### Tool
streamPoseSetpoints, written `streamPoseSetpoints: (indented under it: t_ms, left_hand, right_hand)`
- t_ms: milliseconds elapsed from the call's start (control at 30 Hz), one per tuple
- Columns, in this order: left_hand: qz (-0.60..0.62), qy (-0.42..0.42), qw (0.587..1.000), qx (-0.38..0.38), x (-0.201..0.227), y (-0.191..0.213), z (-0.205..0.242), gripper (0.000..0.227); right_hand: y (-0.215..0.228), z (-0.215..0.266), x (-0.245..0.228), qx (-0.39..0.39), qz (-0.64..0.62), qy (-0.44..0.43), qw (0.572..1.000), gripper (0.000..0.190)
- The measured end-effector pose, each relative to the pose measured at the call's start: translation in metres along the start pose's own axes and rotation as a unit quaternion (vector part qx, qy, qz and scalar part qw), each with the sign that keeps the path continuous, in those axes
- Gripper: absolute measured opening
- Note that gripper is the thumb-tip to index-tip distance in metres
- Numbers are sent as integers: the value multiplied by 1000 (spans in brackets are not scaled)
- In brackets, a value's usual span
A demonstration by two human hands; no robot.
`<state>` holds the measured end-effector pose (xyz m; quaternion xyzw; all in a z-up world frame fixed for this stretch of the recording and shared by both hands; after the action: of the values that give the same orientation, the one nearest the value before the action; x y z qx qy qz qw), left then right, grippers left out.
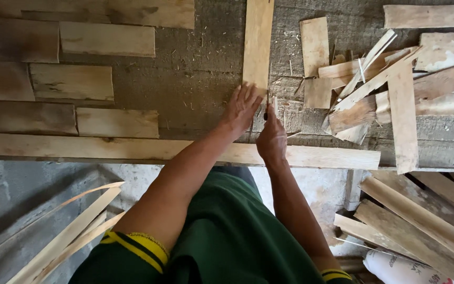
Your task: Trimming and fitting thin wood planks using a utility knife on a flat surface.
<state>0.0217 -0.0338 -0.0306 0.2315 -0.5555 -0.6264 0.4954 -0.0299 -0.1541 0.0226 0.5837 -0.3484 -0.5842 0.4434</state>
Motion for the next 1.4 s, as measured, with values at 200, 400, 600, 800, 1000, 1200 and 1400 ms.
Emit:
streamPoseSetpoints:
  t_ms: [200,400,600,800,1000,1200,1400]
  left_hand:
    - [43,-13,998,38,1,4,4,71]
    - [33,-19,997,68,0,-9,-1,62]
    - [118,-24,980,160,-14,11,11,46]
    - [401,194,832,332,-46,40,32,30]
    - [477,258,774,325,-55,0,12,25]
    - [511,336,732,301,-55,-14,-8,31]
    - [534,303,743,266,-52,-17,-19,23]
  right_hand:
    - [5,8,-5,7,-17,0,1000,65]
    - [22,38,-18,-17,-36,-19,999,69]
    - [27,69,10,-14,-140,-49,989,55]
    - [11,40,50,35,-146,-87,985,25]
    - [-12,-38,43,38,-247,-103,963,21]
    - [-37,-50,51,72,-243,-103,962,17]
    - [-43,-44,55,38,-387,-145,910,25]
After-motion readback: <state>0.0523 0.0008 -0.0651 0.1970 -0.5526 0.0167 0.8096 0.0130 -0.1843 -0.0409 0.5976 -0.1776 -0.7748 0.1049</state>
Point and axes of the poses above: each hand's wrist, its own z-axis away from the middle knuckle, its own y-axis out of the back of the hand, x = y × z, the point moved 4 cm from there along -z, towards the middle knuckle, and after that the axes turned 10 degrees about z, right-handed, at the moved point
